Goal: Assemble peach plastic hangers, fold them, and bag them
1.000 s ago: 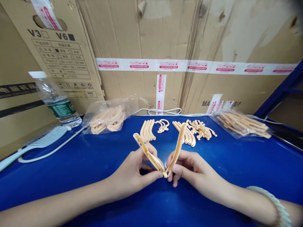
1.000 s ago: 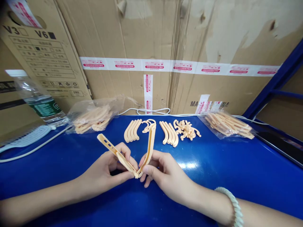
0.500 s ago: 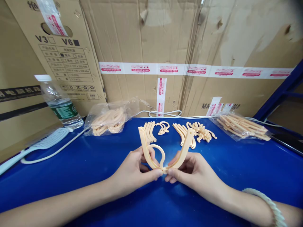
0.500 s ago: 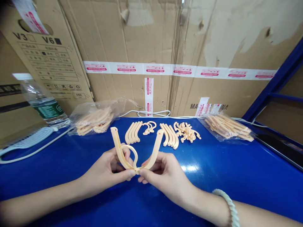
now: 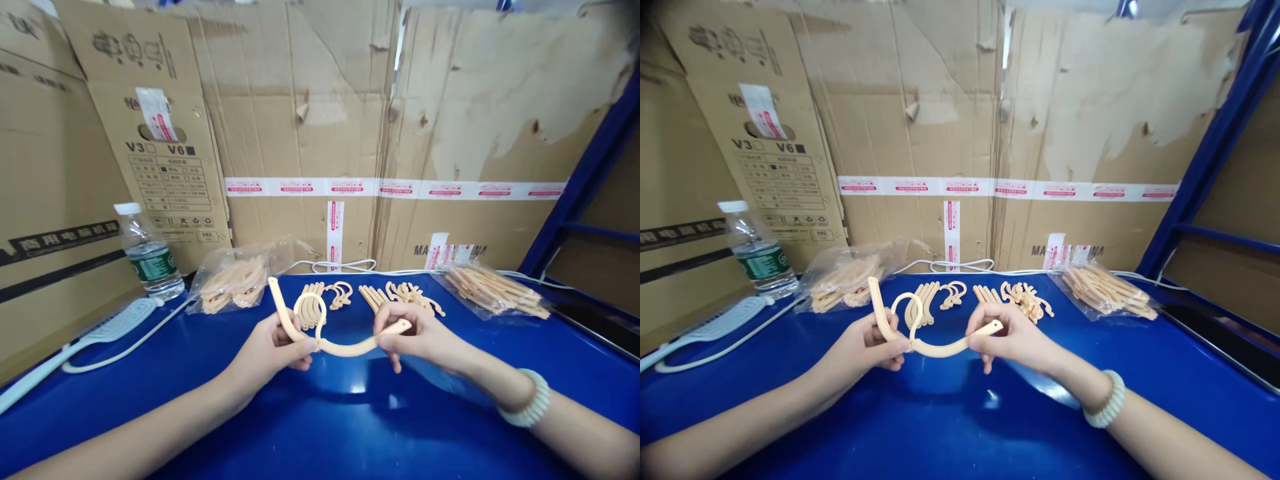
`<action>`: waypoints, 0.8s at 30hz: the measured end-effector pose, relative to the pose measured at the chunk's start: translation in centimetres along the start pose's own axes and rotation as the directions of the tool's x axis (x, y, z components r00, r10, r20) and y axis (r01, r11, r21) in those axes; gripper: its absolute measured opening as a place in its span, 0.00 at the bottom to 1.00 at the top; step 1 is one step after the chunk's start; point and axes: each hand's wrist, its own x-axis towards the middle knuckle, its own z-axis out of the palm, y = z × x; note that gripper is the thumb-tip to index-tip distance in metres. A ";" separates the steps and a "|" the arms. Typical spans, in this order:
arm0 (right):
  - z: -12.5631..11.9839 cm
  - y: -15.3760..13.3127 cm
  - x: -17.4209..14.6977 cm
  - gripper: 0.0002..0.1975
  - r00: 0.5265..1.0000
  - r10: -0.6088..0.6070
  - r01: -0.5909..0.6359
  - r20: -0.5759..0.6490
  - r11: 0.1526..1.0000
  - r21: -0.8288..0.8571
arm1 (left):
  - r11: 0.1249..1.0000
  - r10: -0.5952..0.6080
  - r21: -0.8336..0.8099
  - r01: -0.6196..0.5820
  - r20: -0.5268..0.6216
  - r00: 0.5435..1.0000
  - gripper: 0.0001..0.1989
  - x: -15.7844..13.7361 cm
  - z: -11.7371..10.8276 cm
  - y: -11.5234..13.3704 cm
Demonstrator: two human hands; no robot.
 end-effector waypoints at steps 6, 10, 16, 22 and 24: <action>-2.9 -2.1 -1.1 0.07 0.990 -0.098 0.143 0.104 0.725 -0.673 | 0.990 -0.093 -0.111 0.088 -0.040 0.995 0.21 -0.6 -0.1 1.2; -2.9 -3.0 -2.0 0.03 0.983 -0.073 0.179 0.170 0.606 -0.776 | 0.989 -0.102 -0.120 0.089 -0.103 0.989 0.21 -2.2 -1.1 1.1; -4.3 -3.4 -2.5 0.08 0.952 0.202 0.044 0.228 0.651 -0.758 | 0.989 0.001 0.146 0.008 -0.063 0.998 0.14 -5.7 -1.4 0.1; -5.1 -3.1 -2.6 0.22 0.892 0.379 -0.085 0.246 0.675 -0.733 | 0.560 0.344 0.790 -0.251 0.054 0.937 0.06 -7.0 0.4 -0.3; -5.2 -2.8 -2.6 0.25 0.875 0.422 -0.133 0.236 0.678 -0.723 | 0.410 0.377 0.880 -0.241 0.077 0.923 0.06 -7.3 1.0 -0.4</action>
